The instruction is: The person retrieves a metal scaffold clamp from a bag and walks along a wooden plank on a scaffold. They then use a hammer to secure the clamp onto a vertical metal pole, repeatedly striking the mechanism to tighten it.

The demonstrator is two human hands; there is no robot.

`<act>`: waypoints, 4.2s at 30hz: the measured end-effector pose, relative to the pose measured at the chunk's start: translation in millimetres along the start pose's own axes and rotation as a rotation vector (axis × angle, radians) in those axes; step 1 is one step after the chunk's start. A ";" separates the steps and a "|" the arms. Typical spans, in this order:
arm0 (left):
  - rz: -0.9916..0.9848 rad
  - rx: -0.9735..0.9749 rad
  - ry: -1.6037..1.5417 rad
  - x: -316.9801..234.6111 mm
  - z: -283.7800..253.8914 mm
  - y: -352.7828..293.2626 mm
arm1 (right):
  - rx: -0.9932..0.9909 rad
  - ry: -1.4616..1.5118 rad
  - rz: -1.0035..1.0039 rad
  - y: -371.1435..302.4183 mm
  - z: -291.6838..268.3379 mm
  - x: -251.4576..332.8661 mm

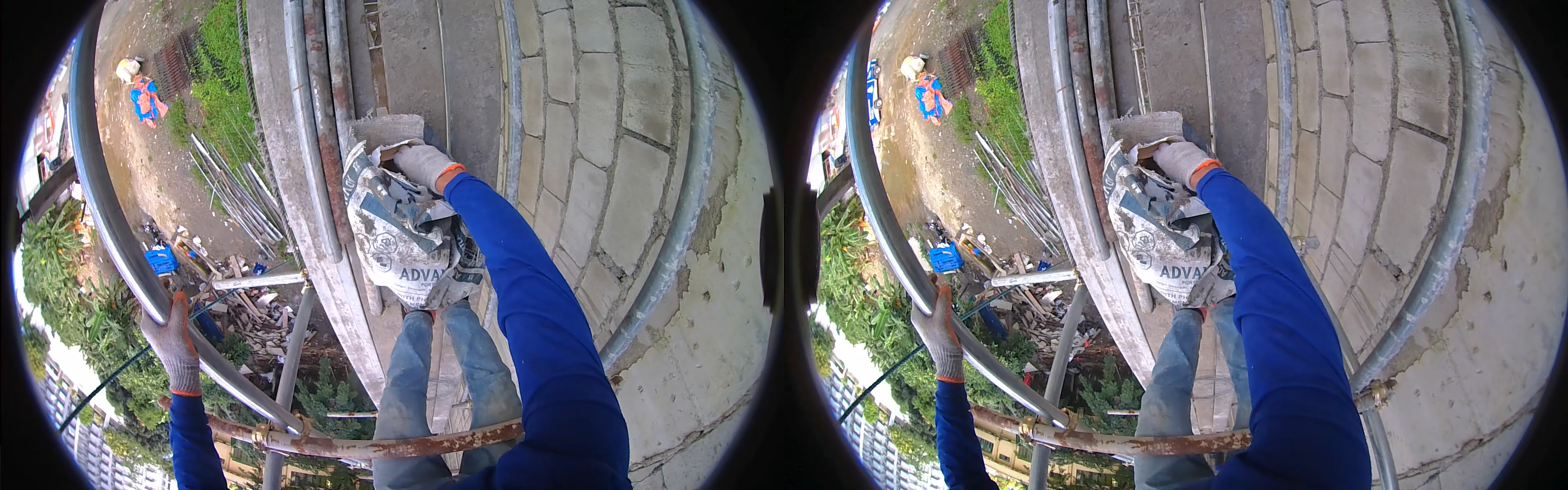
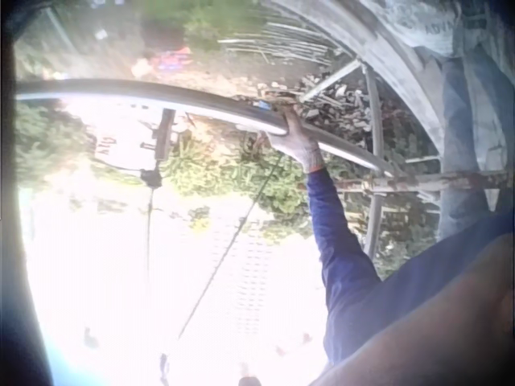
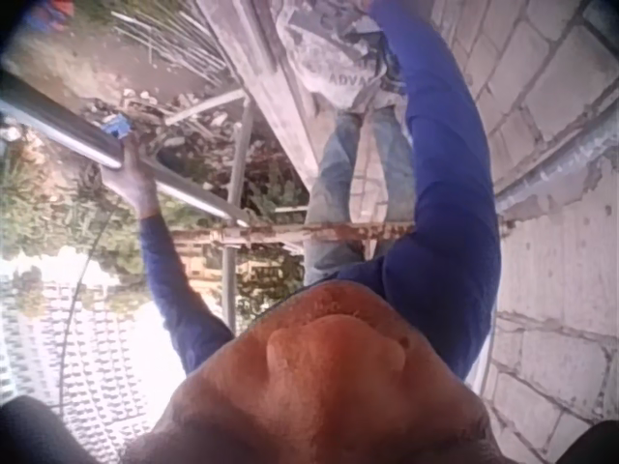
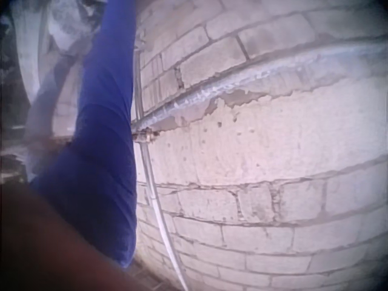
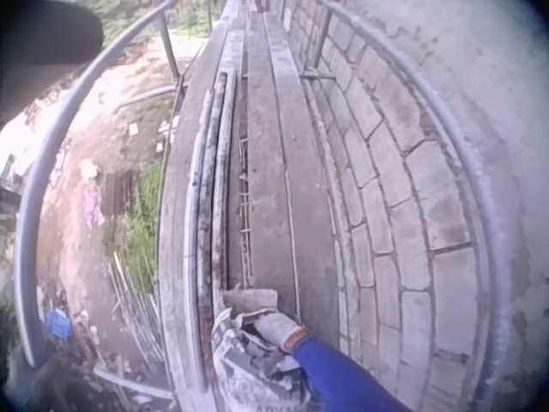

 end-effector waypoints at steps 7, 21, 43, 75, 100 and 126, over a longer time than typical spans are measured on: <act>-0.010 0.024 0.029 -2.6 3.8 3.4 | 0.147 -0.171 0.391 45.7 56.2 -2.8; 0.010 -0.036 -0.055 7.2 4.3 8.0 | -0.175 -0.305 -0.031 -73.3 -41.5 62.4; 0.011 -0.018 0.022 14.2 13.4 6.5 | -0.524 0.176 -0.128 -177.5 -44.2 83.6; 0.102 -0.092 0.157 -31.7 -32.0 -39.1 | -0.542 2.548 0.126 -315.8 -154.4 121.0; 0.481 -0.594 0.505 -66.6 -51.9 -159.5 | -0.002 3.183 0.469 -418.9 -165.0 261.6; 0.307 0.225 -0.953 -58.3 60.1 -347.2 | -0.256 1.714 -0.034 -465.6 -159.0 285.3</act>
Point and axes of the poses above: each hand's wrist, its own y-axis towards the middle knuckle, its own z-axis out of the palm, x = y × z, the point moved 2 cm from there along y, towards the middle knuckle, and after that the axes turned 3 degrees about z, right-handed, at the moved point
